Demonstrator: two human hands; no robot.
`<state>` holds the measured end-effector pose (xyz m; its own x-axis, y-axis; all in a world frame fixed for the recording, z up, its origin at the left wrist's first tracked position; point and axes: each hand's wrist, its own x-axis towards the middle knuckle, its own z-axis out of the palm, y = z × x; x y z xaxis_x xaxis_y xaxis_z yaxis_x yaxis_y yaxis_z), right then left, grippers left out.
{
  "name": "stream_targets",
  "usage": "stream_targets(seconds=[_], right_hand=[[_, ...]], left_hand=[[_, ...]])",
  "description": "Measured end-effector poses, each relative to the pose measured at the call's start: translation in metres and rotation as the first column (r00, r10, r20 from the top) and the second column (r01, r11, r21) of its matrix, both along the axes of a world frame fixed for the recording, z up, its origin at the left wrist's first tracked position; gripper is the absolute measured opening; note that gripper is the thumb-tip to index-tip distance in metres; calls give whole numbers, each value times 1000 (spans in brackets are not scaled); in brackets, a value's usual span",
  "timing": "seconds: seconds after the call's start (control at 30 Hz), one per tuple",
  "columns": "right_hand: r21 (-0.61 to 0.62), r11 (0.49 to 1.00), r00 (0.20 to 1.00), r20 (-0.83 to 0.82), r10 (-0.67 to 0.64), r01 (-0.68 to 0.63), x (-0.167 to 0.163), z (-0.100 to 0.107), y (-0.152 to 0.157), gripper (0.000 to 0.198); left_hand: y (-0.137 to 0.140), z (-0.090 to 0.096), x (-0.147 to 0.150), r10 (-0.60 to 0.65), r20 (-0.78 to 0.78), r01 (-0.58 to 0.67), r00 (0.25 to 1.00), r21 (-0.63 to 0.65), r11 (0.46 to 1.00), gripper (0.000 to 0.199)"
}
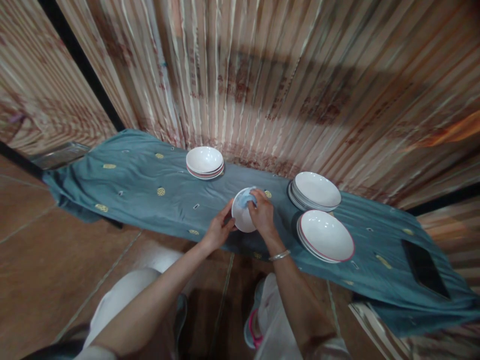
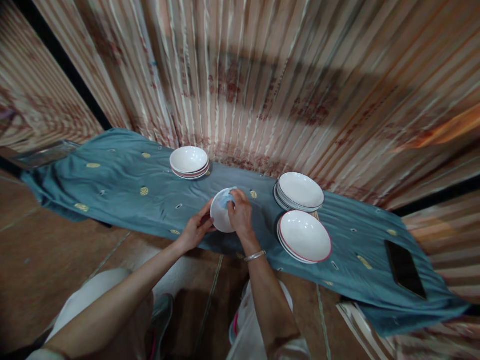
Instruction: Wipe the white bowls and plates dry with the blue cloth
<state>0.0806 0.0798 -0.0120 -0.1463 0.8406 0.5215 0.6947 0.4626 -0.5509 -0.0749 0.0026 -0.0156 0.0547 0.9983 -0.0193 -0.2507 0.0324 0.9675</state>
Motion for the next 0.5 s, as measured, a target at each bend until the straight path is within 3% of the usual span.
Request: stream_targets(seconds=[0.23, 0.5], right_hand=[[13, 1000, 973, 231, 8, -11, 17, -5, -2, 41], [-114, 993, 893, 441, 86, -39, 21, -1, -22, 41]], left_hand=[[0, 1, 1, 0, -11, 0, 1000, 2, 1000, 71], [0, 0, 3, 16, 5, -16, 1000, -7, 1000, 74]])
